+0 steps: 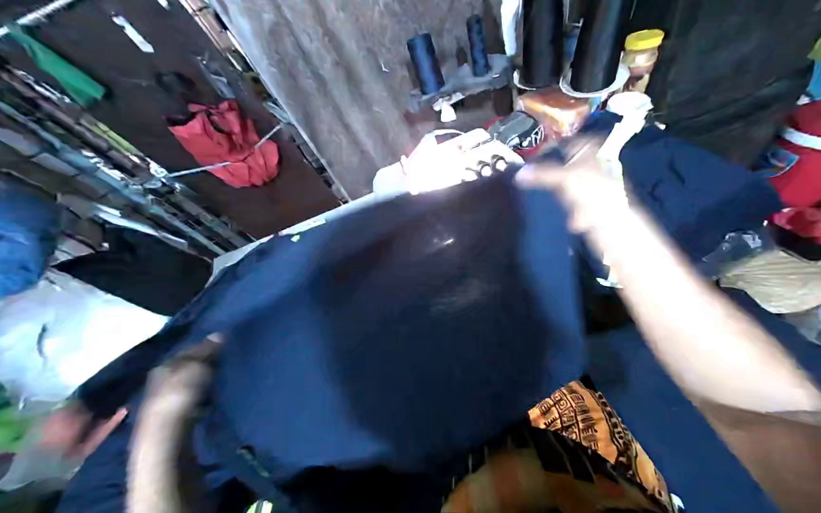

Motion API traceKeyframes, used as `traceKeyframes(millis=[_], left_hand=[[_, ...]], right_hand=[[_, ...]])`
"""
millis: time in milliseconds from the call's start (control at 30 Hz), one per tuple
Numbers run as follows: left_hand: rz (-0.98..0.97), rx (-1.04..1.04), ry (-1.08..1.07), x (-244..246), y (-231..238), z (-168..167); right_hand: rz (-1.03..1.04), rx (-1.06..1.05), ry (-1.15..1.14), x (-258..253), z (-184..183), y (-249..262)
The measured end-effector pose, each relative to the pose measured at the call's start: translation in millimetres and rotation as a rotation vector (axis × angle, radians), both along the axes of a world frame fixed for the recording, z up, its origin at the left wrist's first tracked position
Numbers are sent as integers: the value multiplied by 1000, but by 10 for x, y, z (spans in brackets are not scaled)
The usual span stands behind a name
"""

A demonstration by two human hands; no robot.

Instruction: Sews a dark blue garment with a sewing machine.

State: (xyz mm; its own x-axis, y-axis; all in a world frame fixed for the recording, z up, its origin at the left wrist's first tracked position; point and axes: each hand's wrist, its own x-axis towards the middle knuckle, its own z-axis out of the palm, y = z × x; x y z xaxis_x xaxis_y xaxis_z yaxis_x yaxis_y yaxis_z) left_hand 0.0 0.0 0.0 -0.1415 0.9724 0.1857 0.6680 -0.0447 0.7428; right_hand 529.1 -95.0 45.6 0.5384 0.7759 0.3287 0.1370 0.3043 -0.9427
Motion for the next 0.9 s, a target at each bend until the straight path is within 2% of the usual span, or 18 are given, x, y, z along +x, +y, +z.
traceKeyframes(millis=[33, 67, 100, 167, 233, 300, 367, 467, 533, 600, 733, 900], left_hand=[[11, -112, 234, -88, 205, -346], [114, -150, 346, -72, 421, -643], [200, -125, 374, 34, 586, -838], [201, 19, 334, 399, 561, -921], [22, 176, 298, 923, 371, -681], [-308, 350, 210, 1405, 363, -448], [-660, 432, 73, 1866, 523, -373], [-1066, 257, -45, 2493, 660, -228], [-1259, 116, 28, 2735, 745, -115], [-1351, 113, 130, 2792, 859, -93], [-1301, 142, 202, 2517, 1036, -89], [-1220, 74, 174, 2324, 981, -351]], right_hand=[[87, -136, 74, -59, -537, 285], [138, -235, 179, -146, -988, 517], [138, -271, 250, -224, -1264, 684], [115, -199, 278, -399, -1508, 766], [182, -82, 267, -548, -1508, 676], [238, -46, 351, -698, -1345, 581], [321, -12, 385, -757, -1207, 506], [361, 72, 241, -737, -1135, 418], [331, 108, 165, -685, -1127, 367], [234, 97, 202, -633, -1134, 344], [138, 41, 414, -544, -1192, 391], [179, 40, 310, -636, -1178, 466]])
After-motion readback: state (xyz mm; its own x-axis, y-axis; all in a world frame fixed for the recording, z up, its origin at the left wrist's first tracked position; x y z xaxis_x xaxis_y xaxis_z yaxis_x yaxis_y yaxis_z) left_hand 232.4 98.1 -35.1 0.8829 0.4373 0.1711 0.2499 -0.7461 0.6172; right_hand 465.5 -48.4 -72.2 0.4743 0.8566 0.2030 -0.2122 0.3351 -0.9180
